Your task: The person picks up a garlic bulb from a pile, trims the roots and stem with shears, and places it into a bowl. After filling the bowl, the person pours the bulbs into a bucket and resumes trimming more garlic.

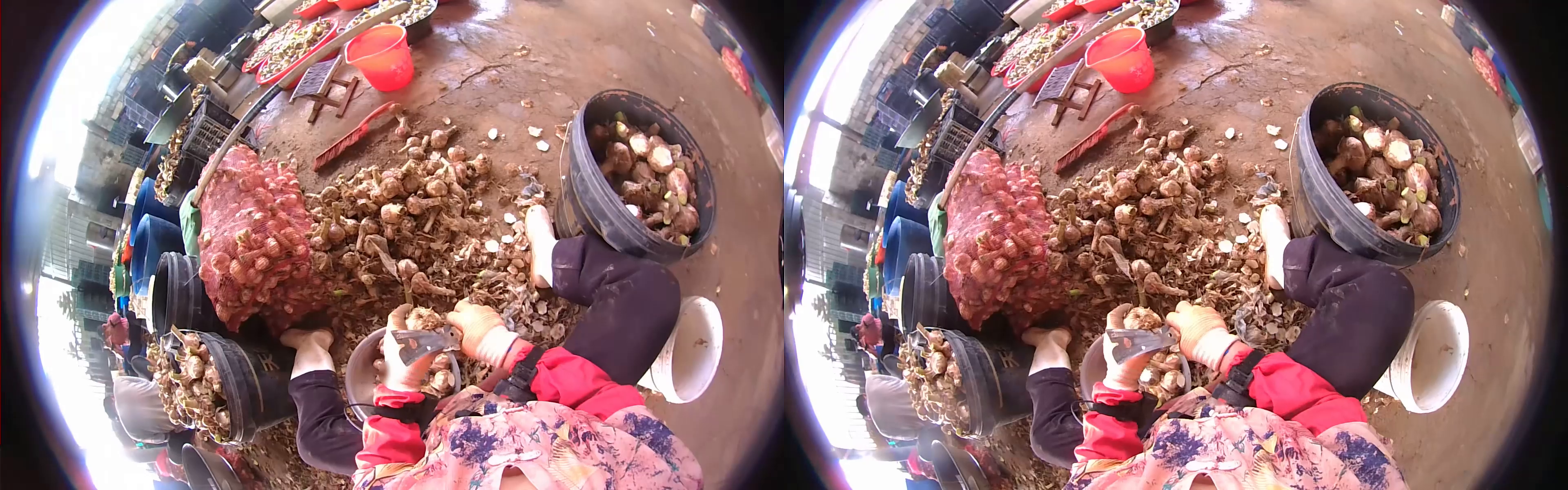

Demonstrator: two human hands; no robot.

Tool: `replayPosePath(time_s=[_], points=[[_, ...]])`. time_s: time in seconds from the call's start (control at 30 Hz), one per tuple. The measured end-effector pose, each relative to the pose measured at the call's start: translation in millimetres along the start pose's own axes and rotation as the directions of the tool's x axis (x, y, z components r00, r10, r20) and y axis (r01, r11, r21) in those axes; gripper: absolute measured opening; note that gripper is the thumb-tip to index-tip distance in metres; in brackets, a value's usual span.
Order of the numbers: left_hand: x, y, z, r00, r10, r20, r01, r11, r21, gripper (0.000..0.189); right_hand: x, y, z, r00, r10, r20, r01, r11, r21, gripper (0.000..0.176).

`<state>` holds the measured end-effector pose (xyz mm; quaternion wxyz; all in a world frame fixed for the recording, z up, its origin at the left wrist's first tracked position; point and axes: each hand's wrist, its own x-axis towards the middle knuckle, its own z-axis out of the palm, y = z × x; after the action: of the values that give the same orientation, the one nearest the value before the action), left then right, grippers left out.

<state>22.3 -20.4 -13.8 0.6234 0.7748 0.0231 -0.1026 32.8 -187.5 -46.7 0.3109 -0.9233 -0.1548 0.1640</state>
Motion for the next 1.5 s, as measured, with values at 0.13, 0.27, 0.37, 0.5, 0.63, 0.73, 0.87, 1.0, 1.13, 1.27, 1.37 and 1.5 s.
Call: replayPosePath(time_s=[0.13, 0.27, 0.37, 0.5, 0.63, 0.73, 0.87, 1.0, 1.13, 1.27, 1.37, 1.5], points=[[-5, -30, 2, 0.991, -0.079, -0.107, 0.074, 0.996, -0.054, 0.079, 0, 14, 11, 0.999, -0.023, -0.038, 0.024, 0.999, 0.025, 0.016], [-27, 15, -5, 0.954, 0.297, -0.036, -0.257, 0.874, 0.412, 0.076, -1, 105, 34, 0.863, 0.504, -0.012, -0.501, 0.861, 0.088, 0.014], [-32, 35, -21, 0.957, 0.231, -0.174, -0.187, 0.953, 0.239, 0.078, 24, 114, 39, 0.681, 0.695, -0.23, -0.515, 0.679, 0.523, 0.01], [-9, 9, -36, 0.943, 0.112, -0.313, -0.167, 0.974, -0.155, 0.079, 21, 59, 27, 0.792, 0.499, -0.352, -0.099, 0.674, 0.732, 0.009], [11, 11, -32, 0.969, 0.036, -0.244, -0.204, 0.673, -0.711, 0.047, 0, 19, 8, 0.811, 0.031, -0.585, 0.299, 0.837, 0.459, 0.018], [10, 10, -16, 0.979, -0.063, -0.194, -0.141, 0.477, -0.868, 0.033, -11, 6, 5, 0.855, -0.041, -0.517, 0.286, 0.87, 0.403, 0.023], [16, -36, -12, 0.993, -0.05, -0.104, -0.079, 0.37, -0.926, 0.033, -8, 4, 9, 0.886, -0.007, -0.464, 0.231, 0.874, 0.427, 0.027], [9, -16, 12, 0.989, -0.147, -0.028, 0.025, 0.346, -0.938, 0.032, -4, 0, 6, 0.901, 0.05, -0.43, 0.179, 0.861, 0.476, 0.025], [7, 16, 28, 0.991, -0.133, -0.021, 0.026, 0.342, -0.939, 0.029, 0, 0, 2, 0.92, 0.156, -0.36, 0.044, 0.871, 0.489, 0.023], [8, 36, 34, 0.994, -0.108, 0.022, 0.056, 0.324, -0.944, 0.017, 7, 11, 5, 0.935, 0.13, -0.329, 0.048, 0.875, 0.481, 0.022], [8, 47, 27, 0.992, -0.037, 0.121, 0.126, 0.23, -0.965, 0.014, -9, 139, 132, 0.976, 0.198, -0.09, -0.075, 0.696, 0.714, 0.025], [1, 35, -8, 0.992, -0.126, -0.003, 0.049, 0.407, -0.912, 0.02, 13, 140, 109, 0.559, 0.803, 0.204, -0.637, 0.259, 0.726, 0.026]])
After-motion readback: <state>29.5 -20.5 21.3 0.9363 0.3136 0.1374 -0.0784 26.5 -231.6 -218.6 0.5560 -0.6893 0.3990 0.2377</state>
